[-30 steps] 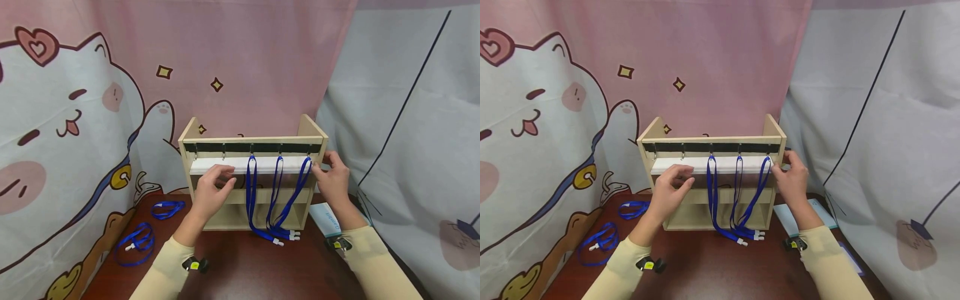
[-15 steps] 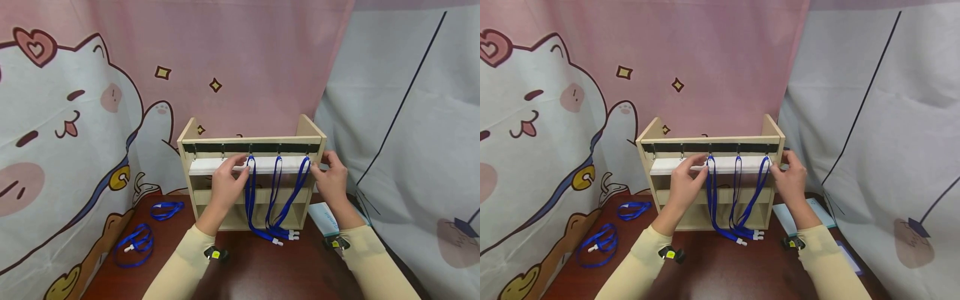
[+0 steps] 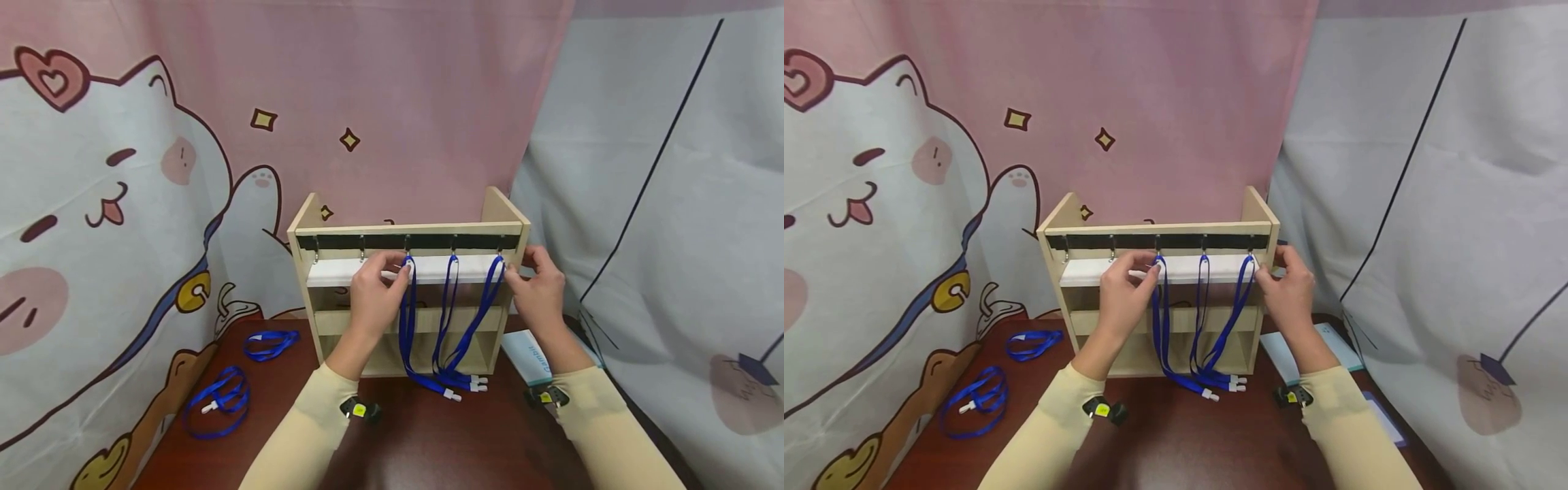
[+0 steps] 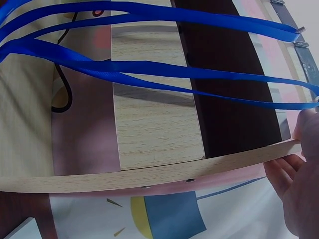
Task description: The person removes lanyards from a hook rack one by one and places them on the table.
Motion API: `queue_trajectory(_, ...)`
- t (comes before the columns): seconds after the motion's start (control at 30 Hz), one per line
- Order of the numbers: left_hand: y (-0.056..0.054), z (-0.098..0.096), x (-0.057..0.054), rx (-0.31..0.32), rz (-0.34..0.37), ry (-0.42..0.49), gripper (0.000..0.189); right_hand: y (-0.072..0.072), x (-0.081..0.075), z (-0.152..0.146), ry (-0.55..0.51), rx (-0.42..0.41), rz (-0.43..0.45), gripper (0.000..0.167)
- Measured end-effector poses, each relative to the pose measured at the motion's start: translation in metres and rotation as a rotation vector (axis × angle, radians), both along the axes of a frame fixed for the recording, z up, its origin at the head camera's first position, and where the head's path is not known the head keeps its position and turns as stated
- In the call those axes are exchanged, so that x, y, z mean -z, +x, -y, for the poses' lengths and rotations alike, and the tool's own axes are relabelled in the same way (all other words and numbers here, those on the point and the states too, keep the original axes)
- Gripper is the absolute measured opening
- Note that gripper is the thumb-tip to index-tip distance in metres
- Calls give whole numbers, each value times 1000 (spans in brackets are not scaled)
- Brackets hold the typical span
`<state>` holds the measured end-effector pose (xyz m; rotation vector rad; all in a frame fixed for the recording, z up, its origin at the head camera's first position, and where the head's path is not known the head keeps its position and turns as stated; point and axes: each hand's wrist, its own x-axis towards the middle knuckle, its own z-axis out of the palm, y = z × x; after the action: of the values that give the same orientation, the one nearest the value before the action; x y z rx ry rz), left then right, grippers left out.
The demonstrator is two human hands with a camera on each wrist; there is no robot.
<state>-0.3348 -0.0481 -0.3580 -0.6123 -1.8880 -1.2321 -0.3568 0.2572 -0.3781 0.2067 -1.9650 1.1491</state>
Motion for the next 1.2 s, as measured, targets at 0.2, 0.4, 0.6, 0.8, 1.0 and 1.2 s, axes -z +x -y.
queue_trajectory(0.2,0,0,-1,13,-18,26,7,0,0,0,1,7,7,24)
queue_trajectory(0.4,4,0,-2,33,-26,44,8,0,0,1,7,11,14,24)
queue_trajectory(0.6,8,2,-5,54,-46,48,10,0,-2,2,11,14,-3,24)
queue_trajectory(0.8,12,5,-10,90,-66,56,10,1,-2,3,6,12,-3,24)
queue_trajectory(1.0,22,12,-23,132,-106,55,5,-1,1,1,5,14,-4,23)
queue_trajectory(1.2,32,21,-39,154,-93,59,5,-2,1,0,2,13,-4,23)
